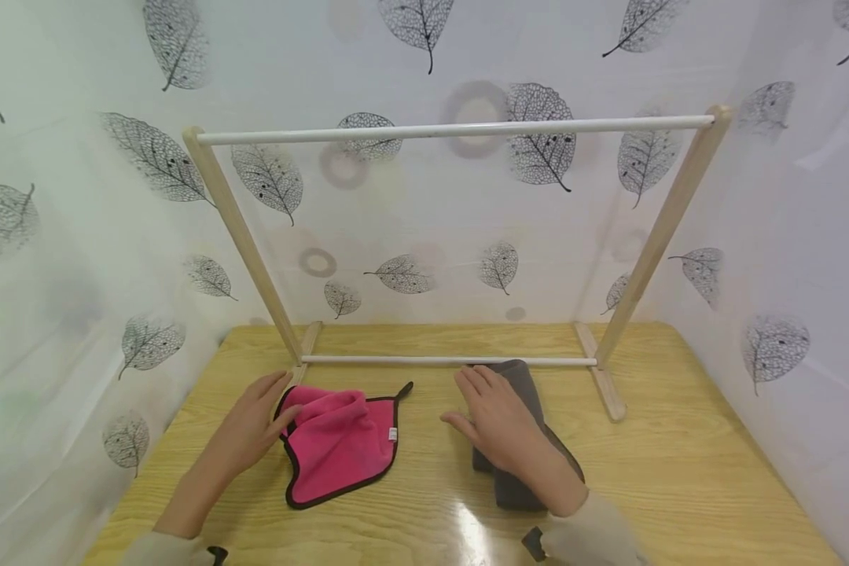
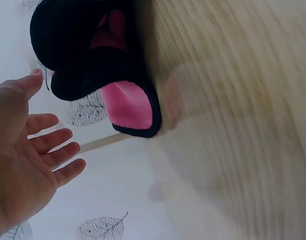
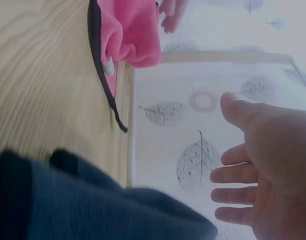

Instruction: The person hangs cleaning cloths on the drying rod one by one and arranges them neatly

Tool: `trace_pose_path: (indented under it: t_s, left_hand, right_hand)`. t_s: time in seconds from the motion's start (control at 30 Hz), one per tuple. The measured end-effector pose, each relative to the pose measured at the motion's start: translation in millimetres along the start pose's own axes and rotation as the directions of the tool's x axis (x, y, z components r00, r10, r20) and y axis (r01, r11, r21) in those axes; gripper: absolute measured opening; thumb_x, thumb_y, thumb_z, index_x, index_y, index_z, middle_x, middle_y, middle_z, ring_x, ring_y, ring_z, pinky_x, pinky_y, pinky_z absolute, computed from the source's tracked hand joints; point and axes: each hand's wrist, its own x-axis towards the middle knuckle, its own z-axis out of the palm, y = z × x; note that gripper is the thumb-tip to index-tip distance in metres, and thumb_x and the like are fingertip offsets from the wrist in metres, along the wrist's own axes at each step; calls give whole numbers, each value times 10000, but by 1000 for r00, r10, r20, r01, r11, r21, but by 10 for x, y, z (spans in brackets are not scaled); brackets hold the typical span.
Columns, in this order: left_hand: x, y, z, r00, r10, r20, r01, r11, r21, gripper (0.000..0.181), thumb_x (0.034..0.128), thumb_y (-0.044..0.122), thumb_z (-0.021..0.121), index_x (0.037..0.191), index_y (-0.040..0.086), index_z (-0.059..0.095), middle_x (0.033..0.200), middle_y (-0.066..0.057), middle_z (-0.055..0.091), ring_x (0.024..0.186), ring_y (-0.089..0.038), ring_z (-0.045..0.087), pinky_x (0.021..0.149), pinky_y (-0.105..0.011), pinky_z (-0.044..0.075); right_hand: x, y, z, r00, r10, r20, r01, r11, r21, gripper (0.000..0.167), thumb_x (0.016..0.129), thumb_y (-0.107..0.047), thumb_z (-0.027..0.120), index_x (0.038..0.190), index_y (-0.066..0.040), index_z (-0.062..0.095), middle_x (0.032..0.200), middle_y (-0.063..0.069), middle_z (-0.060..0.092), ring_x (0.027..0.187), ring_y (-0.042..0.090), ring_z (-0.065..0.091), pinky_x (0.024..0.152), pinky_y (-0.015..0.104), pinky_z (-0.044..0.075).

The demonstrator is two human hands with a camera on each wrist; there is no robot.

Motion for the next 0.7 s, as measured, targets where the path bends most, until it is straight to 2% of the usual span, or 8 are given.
trace_pose_path:
  t_s: [0.2, 0.43, 0.7]
  left_hand:
    - [89, 70, 76, 1000, 27, 7, -27, 1000, -11, 595, 951, 189, 771, 1410, -116, 545, 1395, -310, 544, 1318, -470, 502, 1091, -590, 422]
    - [175, 133, 161, 998, 49, 26, -49, 999, -21, 573, 966, 208, 758, 1391, -120, 559, 1392, -309, 549, 1321, -468, 508, 1107, -574, 415]
    - [258, 199, 210, 996, 26, 85, -23, 999, -39, 561, 1014, 259, 694, 1424, -92, 543, 1418, -284, 545, 1338, -442, 501, 1115, -570, 406]
  right_hand:
    - [140, -135, 125, 1000, -7, 24, 6, 999, 54, 664, 1031, -432, 624, 1460, 65, 520, 1461, 249, 540, 1377, 431, 474, 1123, 557, 406]
    - [320, -233, 290, 1000, 9, 14, -10, 995, 103, 627, 1039, -420, 617, 1455, 42, 535, 1442, 236, 560, 1354, 413, 502, 1100, 538, 435]
    - [488, -277, 483, 999, 28, 31, -32, 990, 137, 567, 1027, -358, 658, 1408, 52, 567, 1391, 245, 595, 1299, 418, 551, 1076, 542, 456]
